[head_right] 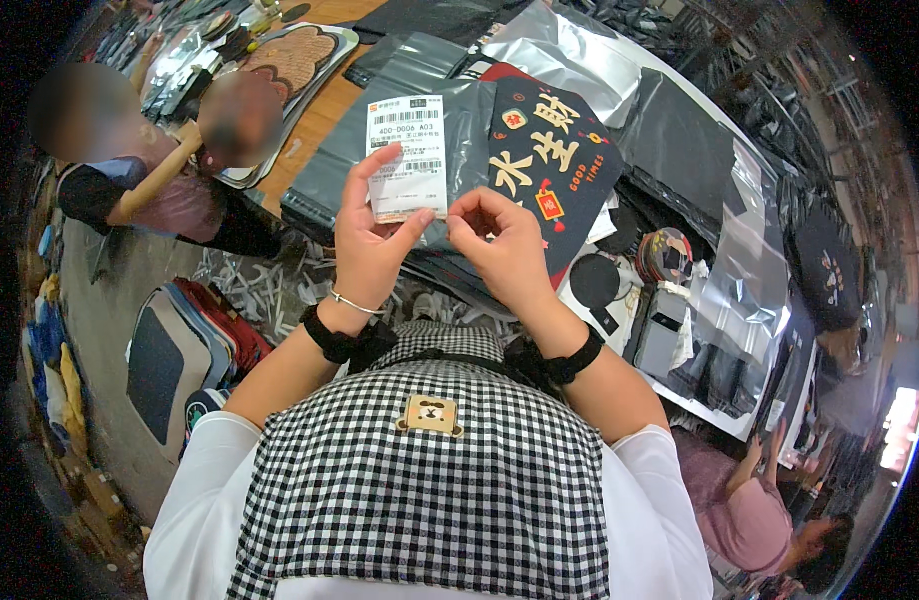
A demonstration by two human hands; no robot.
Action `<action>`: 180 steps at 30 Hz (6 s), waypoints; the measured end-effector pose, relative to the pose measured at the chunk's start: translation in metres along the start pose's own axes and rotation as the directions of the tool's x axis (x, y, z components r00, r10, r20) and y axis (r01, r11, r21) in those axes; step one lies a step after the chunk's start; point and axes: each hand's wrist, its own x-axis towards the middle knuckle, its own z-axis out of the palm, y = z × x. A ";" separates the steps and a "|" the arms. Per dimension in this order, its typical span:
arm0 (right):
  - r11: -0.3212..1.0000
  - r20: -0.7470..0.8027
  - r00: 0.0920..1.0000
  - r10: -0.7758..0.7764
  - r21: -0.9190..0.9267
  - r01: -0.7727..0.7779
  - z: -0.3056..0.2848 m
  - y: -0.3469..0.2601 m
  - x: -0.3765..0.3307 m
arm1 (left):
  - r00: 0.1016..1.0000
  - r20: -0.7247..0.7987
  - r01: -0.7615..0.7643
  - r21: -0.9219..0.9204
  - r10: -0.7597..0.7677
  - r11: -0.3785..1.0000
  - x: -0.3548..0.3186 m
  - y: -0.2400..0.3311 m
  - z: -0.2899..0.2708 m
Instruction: Rolling and packaging floor mats into shipping sleeves and applying labels.
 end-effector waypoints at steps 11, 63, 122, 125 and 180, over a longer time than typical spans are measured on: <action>0.999 -0.053 0.998 -0.019 -0.036 0.017 0.012 0.001 0.005 | 0.989 -0.074 -0.127 0.024 0.128 0.992 0.002 -0.008 -0.003; 0.084 -0.610 0.463 0.643 -0.544 -0.835 -0.157 0.170 -0.348 | 0.927 0.373 -0.324 0.859 -0.049 0.397 0.096 -0.242 0.045; 0.896 -0.364 0.832 -0.419 -0.315 0.314 -0.190 -0.027 0.264 | 0.759 -0.590 0.648 0.650 -0.274 0.396 -0.178 -0.169 -0.263; 0.858 -0.434 0.767 -0.472 -0.427 0.286 -0.201 -0.024 0.239 | 0.871 -0.382 0.487 0.755 -0.309 0.440 -0.142 -0.164 -0.242; 0.440 -0.813 0.577 0.084 -0.489 -0.753 -0.260 0.257 -0.177 | 0.546 0.773 -0.587 0.627 -0.322 0.512 0.007 -0.202 -0.009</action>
